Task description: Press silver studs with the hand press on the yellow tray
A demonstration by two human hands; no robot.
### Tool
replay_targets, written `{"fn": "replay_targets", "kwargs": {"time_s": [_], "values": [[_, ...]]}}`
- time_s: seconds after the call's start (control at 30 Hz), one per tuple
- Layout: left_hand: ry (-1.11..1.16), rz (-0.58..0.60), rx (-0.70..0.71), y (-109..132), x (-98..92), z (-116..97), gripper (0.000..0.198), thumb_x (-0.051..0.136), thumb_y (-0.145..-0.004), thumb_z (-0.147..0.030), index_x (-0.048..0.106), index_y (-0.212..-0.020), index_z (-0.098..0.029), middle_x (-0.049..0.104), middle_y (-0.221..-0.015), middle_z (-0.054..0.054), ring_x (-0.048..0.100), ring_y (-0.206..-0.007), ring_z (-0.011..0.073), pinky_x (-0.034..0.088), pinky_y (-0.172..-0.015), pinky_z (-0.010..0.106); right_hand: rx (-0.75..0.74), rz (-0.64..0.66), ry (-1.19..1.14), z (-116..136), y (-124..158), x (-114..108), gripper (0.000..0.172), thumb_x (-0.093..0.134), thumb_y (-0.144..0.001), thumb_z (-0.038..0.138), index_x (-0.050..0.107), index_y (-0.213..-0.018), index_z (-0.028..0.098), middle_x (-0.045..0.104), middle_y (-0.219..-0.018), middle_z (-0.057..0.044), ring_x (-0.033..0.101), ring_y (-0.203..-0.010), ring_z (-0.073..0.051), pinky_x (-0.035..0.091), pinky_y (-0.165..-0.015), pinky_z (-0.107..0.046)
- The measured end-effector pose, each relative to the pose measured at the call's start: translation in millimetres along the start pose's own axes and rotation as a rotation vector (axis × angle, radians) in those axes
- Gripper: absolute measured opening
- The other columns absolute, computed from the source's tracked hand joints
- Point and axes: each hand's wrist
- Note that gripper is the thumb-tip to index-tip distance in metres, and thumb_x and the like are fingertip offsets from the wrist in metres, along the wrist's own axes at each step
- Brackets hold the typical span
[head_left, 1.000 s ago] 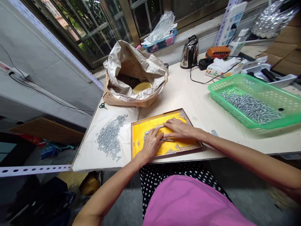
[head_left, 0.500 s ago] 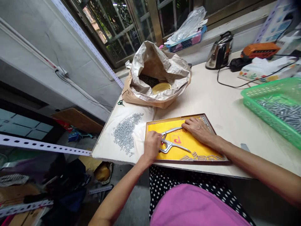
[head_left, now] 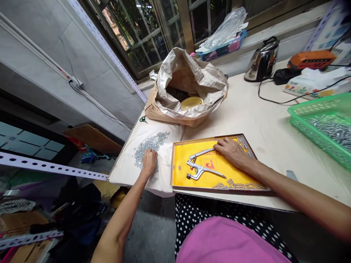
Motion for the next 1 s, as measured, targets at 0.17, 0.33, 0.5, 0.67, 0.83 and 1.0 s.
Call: {"fn": "replay_targets", "kwargs": {"time_s": [0.17,0.33,0.5,0.67,0.83,1.0], "values": [[-0.019,0.059,-0.025,-13,-3.3,-3,0.023,0.048,-0.093,-0.021,0.071,-0.093,-0.015,0.065,-0.106,0.012,0.055,-0.107,0.0264,0.044,-0.078,0.032,0.006,0.012,-0.003,0,-1,-1,0.018,0.047,-0.096,0.016,0.065,-0.096,0.017,0.063,-0.097,-0.011,0.046,-0.088,-0.024,0.032,-0.074,-0.033],[-0.002,0.125,-0.047,-18,-9.2,-2,0.024,0.049,-0.091,-0.020,0.071,-0.088,-0.014,0.068,-0.102,0.012,0.060,-0.097,0.0234,0.044,-0.077,0.030,0.019,0.021,0.015,-1,-2,2,0.016,0.048,-0.096,0.017,0.065,-0.095,0.017,0.063,-0.099,-0.011,0.045,-0.088,-0.024,0.031,-0.071,-0.033],[-0.019,0.128,-0.017,-17,-8.7,-4,0.023,0.048,-0.090,-0.017,0.071,-0.087,-0.013,0.068,-0.100,0.014,0.062,-0.096,0.0248,0.045,-0.077,0.031,0.025,0.025,0.021,-2,-1,4,0.015,0.049,-0.096,0.016,0.064,-0.093,0.018,0.062,-0.097,-0.010,0.045,-0.087,-0.023,0.030,-0.070,-0.032],[-0.016,0.092,0.063,-16,-15.6,-4,0.023,0.048,-0.089,-0.014,0.071,-0.087,-0.013,0.068,-0.104,0.015,0.059,-0.107,0.0280,0.046,-0.084,0.034,0.036,0.021,0.012,-1,-1,3,0.015,0.049,-0.096,0.017,0.063,-0.093,0.018,0.062,-0.097,-0.009,0.045,-0.088,-0.023,0.029,-0.070,-0.031],[0.503,0.093,0.097,11,-32.9,-34,0.020,0.056,-0.085,-0.024,0.072,-0.088,-0.014,0.073,-0.088,0.009,0.066,-0.081,0.0206,0.050,-0.074,0.029,0.028,0.004,0.009,-1,-2,1,0.016,0.048,-0.097,0.017,0.063,-0.094,0.019,0.061,-0.097,-0.009,0.043,-0.088,-0.023,0.029,-0.071,-0.032],[0.993,0.338,0.074,56,-31.0,-88,0.027,0.066,-0.074,-0.039,0.074,-0.083,-0.015,0.073,-0.077,0.006,0.063,-0.065,0.0163,0.046,-0.058,0.024,0.033,0.039,0.001,0,-3,-4,0.018,0.046,-0.097,0.017,0.064,-0.096,0.019,0.061,-0.098,-0.010,0.043,-0.089,-0.023,0.029,-0.072,-0.032]]}}
Point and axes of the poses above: each hand's wrist, its own y-axis away from the middle knuckle, its own x-axis out of the palm, z = x × y
